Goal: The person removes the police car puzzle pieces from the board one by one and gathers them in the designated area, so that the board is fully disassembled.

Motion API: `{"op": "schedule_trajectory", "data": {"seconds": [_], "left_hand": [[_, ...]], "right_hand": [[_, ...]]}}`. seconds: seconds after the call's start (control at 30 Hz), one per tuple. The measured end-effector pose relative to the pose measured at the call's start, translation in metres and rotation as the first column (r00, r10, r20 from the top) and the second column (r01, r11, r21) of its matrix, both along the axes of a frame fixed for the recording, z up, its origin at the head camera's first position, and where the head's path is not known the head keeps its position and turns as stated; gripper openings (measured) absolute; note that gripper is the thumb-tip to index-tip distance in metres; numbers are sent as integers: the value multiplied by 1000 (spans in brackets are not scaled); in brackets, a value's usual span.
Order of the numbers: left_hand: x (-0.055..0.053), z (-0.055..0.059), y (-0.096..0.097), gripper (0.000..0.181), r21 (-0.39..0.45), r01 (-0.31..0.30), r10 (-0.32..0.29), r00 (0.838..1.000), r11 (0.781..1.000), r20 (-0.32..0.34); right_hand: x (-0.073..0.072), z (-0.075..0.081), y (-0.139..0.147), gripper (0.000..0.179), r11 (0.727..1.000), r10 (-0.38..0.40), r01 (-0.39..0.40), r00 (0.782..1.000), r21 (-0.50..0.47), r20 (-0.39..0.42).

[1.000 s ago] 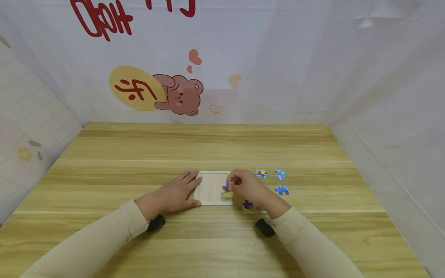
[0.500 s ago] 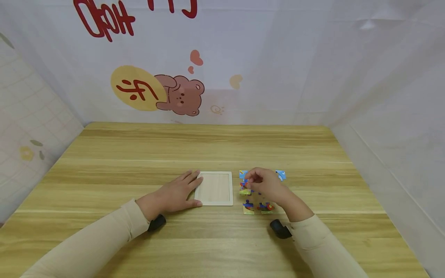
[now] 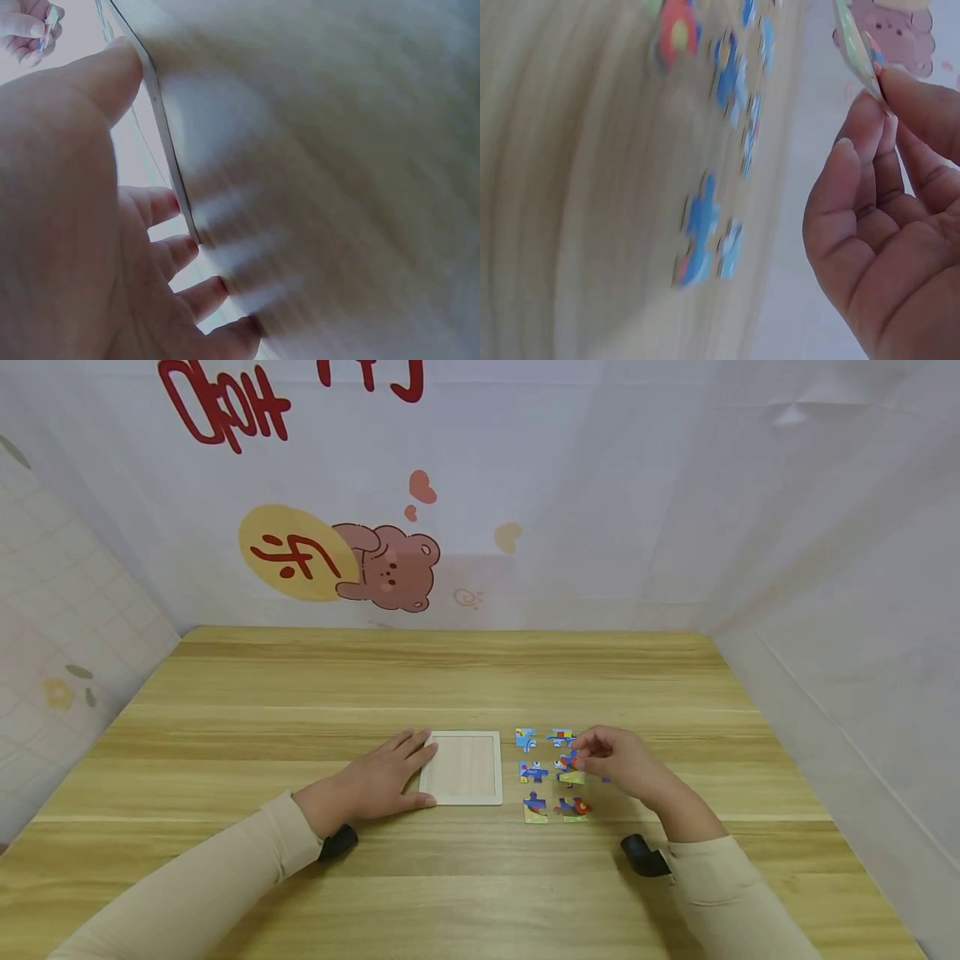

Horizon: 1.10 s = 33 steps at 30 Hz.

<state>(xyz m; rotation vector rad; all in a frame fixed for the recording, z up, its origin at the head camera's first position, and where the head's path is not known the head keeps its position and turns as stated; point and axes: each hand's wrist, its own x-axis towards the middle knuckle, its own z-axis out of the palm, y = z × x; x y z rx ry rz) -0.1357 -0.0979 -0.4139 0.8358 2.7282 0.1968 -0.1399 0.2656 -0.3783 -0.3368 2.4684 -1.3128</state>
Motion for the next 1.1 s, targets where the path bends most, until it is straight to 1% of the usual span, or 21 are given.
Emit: {"op": "schedule_trajectory", "data": {"seconds": [0.07,0.23,0.5,0.77,1.1], "left_hand": [[0,0,0,80,-2,0,0,1000,1000,-1],[1,0,0,82,-6,-2,2,1000,1000,-3],[0,-1,0,82,-17,-2,1,1000,1000,-15],[1,0,0,82,-17,-3,3,1000,1000,-9],[1,-1,0,82,-23,-6,6,1000,1000,-12]], "right_hand": [[1,0,7,27,1000,1,-1,1000,18,14],[3,-5,24,24,999,29,-30,998,29,49],[7,-12,44,23,998,54,-56,993,15,101],[9,-16,53,25,997,66,-72,989,38,135],[10,-21,58,25,995,46,-60,985,82,169]]}}
